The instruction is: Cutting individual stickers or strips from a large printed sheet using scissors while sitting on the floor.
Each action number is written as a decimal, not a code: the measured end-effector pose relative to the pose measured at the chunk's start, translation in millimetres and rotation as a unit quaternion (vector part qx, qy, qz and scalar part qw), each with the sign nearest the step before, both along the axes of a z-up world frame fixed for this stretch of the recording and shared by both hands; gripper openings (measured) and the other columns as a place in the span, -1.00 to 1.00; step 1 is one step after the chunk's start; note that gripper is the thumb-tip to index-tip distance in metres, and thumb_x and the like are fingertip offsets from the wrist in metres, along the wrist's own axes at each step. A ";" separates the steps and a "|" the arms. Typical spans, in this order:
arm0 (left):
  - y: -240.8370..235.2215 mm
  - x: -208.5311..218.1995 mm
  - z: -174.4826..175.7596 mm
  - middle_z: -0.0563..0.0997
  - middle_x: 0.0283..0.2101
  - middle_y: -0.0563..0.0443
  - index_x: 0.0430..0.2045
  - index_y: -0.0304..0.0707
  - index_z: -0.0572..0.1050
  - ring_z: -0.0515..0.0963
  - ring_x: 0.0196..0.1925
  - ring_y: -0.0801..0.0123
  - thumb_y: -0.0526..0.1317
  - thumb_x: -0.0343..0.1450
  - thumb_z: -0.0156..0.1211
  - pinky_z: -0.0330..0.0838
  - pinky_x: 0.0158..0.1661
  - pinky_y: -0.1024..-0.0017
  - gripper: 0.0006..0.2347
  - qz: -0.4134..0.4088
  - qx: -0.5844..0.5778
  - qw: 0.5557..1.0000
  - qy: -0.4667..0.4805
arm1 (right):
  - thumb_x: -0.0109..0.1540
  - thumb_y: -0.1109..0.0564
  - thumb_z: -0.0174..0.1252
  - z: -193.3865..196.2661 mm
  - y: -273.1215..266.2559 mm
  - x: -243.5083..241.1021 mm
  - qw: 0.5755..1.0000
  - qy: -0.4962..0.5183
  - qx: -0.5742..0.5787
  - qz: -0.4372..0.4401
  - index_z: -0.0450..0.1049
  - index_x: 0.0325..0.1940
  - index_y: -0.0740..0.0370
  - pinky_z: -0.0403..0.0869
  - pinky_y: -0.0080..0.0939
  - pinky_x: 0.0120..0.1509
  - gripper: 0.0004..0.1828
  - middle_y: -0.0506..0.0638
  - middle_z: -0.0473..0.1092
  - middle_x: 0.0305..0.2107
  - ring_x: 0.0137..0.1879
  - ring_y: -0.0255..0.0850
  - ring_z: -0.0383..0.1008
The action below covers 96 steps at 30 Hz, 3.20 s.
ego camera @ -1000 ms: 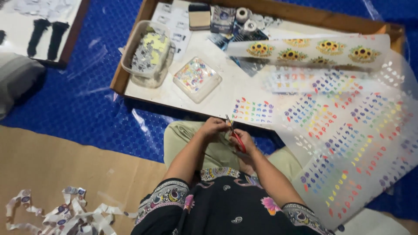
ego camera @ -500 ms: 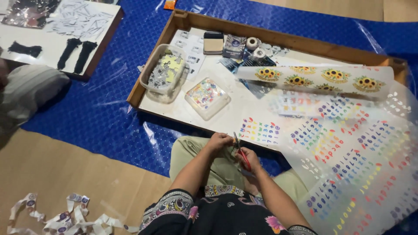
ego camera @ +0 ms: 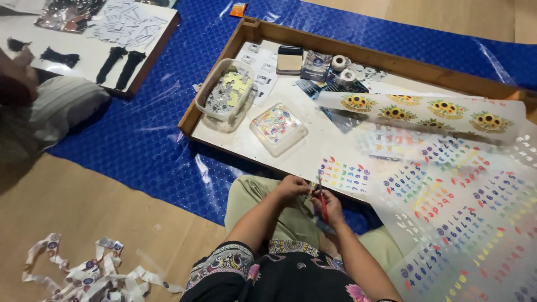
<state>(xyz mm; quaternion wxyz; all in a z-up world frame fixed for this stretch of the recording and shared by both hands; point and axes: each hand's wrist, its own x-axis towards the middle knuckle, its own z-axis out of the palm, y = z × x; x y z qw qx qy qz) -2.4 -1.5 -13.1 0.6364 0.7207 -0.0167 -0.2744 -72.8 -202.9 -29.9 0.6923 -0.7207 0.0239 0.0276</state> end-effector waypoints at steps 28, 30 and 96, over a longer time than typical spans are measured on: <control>-5.4 1.2 4.1 0.69 -0.38 -0.09 -0.37 -0.19 0.69 0.65 -0.18 0.13 -0.08 0.32 0.42 0.49 -0.08 0.21 -0.80 -0.068 0.117 0.991 -0.023 | 0.04 0.27 0.48 21.6 -1.3 -1.5 1.000 -0.005 0.024 -0.014 0.55 0.01 0.15 0.53 -0.26 -0.22 -0.53 0.04 0.54 -0.55 -0.43 -0.29 0.51; -7.8 3.0 1.4 0.68 -0.41 -0.09 -0.41 -0.24 0.69 0.68 -0.29 0.18 -0.20 0.35 0.36 0.58 -0.16 0.25 -0.89 0.015 0.027 1.000 0.007 | 0.03 0.18 0.52 21.0 -0.1 -4.1 0.999 -0.022 -0.049 0.009 0.60 -0.02 0.08 0.54 -0.18 -0.13 -0.55 0.09 0.57 -0.50 -0.35 -0.22 0.56; -1.5 4.5 31.6 0.62 -0.53 -0.18 -0.47 -0.38 0.48 0.74 -0.43 0.13 -0.38 0.29 0.35 0.67 -0.33 0.30 -0.88 0.216 -0.192 0.941 0.176 | 0.13 0.00 0.47 15.3 21.4 3.1 0.993 0.086 0.050 0.066 0.53 -0.24 0.17 0.26 -0.40 -0.72 -0.70 0.09 0.33 -0.87 -0.78 -0.23 0.33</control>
